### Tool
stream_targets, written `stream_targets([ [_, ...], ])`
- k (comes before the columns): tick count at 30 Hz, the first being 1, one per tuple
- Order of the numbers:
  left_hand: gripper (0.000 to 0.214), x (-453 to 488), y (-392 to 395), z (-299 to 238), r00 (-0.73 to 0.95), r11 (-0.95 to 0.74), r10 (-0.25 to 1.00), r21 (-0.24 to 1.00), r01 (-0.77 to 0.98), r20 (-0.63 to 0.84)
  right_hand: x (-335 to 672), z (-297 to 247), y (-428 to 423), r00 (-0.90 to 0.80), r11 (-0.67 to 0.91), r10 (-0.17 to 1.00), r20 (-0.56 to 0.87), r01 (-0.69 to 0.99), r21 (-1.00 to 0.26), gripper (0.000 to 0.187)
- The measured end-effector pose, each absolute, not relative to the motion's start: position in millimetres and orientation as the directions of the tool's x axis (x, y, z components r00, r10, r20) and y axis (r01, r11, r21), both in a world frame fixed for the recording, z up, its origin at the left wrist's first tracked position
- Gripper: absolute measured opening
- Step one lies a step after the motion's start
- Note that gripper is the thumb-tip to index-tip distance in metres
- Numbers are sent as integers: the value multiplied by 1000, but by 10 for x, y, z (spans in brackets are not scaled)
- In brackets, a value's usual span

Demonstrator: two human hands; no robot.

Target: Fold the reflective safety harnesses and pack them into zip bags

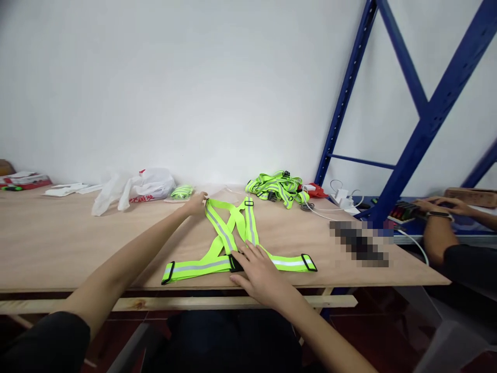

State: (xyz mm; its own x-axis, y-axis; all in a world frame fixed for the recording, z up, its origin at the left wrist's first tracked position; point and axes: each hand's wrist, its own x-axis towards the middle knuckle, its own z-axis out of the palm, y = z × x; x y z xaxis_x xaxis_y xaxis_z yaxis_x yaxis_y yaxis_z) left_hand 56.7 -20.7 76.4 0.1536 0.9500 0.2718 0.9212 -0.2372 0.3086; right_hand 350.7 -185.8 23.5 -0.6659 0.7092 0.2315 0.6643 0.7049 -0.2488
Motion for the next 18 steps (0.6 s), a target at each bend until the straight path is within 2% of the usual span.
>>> stream_targets([
  [9,34,400,270,325,216,-286,950,354,890,225,3566,229,-1863,-675,711,699,236,618,-335,51],
  [18,29,511,329,440,265,-306,938,175,936,226,3569,236,-1880,-672,723,689,272,608,-329,49],
])
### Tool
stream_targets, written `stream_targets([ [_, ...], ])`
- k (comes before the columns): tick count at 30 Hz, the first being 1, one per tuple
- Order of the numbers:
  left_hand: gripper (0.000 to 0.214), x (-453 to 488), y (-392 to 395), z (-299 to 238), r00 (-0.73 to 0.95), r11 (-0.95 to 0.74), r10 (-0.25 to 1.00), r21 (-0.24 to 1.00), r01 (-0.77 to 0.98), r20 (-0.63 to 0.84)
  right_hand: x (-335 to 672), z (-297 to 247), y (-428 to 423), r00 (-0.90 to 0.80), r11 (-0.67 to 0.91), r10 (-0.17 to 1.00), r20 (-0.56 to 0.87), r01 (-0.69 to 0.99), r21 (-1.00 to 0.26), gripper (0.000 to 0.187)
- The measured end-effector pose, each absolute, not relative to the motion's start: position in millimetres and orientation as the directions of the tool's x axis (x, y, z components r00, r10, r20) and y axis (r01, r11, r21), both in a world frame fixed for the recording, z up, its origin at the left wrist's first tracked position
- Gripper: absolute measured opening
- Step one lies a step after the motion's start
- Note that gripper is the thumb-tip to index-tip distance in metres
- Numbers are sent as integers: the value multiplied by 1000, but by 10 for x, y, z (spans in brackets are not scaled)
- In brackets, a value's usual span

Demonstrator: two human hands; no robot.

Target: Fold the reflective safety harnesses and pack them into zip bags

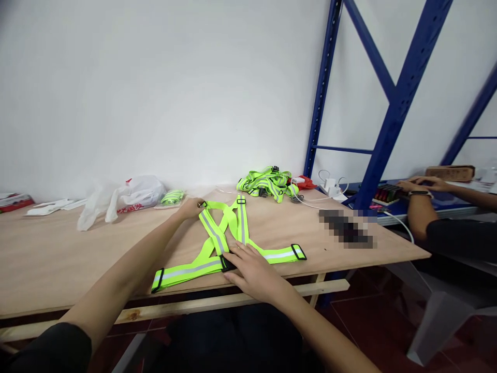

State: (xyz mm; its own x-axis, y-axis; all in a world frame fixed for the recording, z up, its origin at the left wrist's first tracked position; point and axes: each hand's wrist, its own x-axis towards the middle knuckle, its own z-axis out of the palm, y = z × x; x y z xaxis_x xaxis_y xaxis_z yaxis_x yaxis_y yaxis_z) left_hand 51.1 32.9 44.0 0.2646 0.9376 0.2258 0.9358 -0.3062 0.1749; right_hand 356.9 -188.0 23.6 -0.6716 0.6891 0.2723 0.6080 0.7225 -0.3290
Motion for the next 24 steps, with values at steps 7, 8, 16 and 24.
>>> stream_targets([
  [7,21,613,413,1043,250,-285,887,36,958,388,3584,157,-1847,-660,721,691,294,605,-338,50],
  [8,21,661,438,1132,258,-290,876,18,957,408,3584,148,-1842,-657,718,695,293,608,-339,50],
  [16,26,1320,696,1240,327,-328,843,-73,942,427,3567,211,-1877,-637,691,721,272,633,-349,52],
  [24,35,1604,657,589,298,-302,896,-42,952,329,3570,250,-1907,-624,673,738,256,652,-349,51],
])
